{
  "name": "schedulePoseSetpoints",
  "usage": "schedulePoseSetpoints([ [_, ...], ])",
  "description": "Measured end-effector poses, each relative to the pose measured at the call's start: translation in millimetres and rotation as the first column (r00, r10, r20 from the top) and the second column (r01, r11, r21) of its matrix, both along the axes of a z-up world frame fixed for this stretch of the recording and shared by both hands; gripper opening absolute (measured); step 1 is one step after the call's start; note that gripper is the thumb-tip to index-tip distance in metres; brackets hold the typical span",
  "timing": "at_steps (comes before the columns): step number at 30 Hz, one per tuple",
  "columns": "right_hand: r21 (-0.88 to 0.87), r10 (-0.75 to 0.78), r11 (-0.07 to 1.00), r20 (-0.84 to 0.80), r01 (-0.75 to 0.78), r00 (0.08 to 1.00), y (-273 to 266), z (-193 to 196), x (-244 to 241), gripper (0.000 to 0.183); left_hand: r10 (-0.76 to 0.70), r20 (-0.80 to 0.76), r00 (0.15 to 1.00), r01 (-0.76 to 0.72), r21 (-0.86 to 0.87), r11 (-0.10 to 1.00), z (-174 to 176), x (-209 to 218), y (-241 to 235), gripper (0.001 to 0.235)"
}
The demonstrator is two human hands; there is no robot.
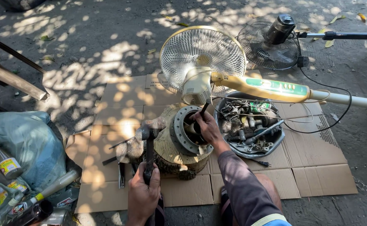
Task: Disassemble a mechanical component using a hammer and punch
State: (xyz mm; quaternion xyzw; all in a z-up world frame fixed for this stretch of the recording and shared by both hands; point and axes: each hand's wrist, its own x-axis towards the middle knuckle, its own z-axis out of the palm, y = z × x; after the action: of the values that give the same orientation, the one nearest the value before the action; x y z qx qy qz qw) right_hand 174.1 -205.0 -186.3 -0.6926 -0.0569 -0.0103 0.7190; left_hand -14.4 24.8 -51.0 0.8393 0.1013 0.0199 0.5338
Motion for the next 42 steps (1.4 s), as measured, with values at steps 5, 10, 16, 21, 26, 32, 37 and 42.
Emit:
schedulePoseSetpoints([
  [5,0.006,-0.027,1.000,-0.157,0.028,0.987,5,-17,-7,0.023,-0.032,-0.037,0.999,0.031,-0.023,0.999,1,1,-5,0.017],
  [10,-0.100,-0.003,0.995,-0.122,-0.009,0.993,11,-18,-7,0.030,-0.112,0.030,0.993,0.112,0.026,0.993,-10,2,-8,0.016],
  [16,-0.388,0.133,0.921,0.259,-0.023,0.957,25,25,-30,0.013,-0.115,0.000,0.993,0.114,0.094,0.989,5,8,-18,0.018],
  [21,-0.559,0.292,0.807,0.098,-0.190,0.951,17,35,-18,0.030,-0.115,0.088,0.989,0.112,0.043,0.993,5,6,-11,0.015],
  [26,-0.612,0.390,0.755,0.130,-0.236,0.911,1,59,-24,0.026,-0.093,0.038,0.995,0.088,0.112,0.990,-1,5,2,0.017],
  [32,-0.348,0.282,0.917,0.220,-0.195,0.934,-3,39,-22,0.015,-0.083,0.063,0.995,0.078,0.071,0.994,4,5,2,0.014],
  [37,-0.288,0.164,0.944,-0.011,-0.160,0.986,-8,13,-23,0.024,-0.096,0.062,0.993,0.096,0.007,0.995,1,-1,-1,0.013],
  [42,-0.292,0.175,0.943,0.033,-0.158,0.984,-1,8,-25,0.034,-0.140,0.032,0.990,0.140,0.005,0.990,3,2,-13,0.017],
])
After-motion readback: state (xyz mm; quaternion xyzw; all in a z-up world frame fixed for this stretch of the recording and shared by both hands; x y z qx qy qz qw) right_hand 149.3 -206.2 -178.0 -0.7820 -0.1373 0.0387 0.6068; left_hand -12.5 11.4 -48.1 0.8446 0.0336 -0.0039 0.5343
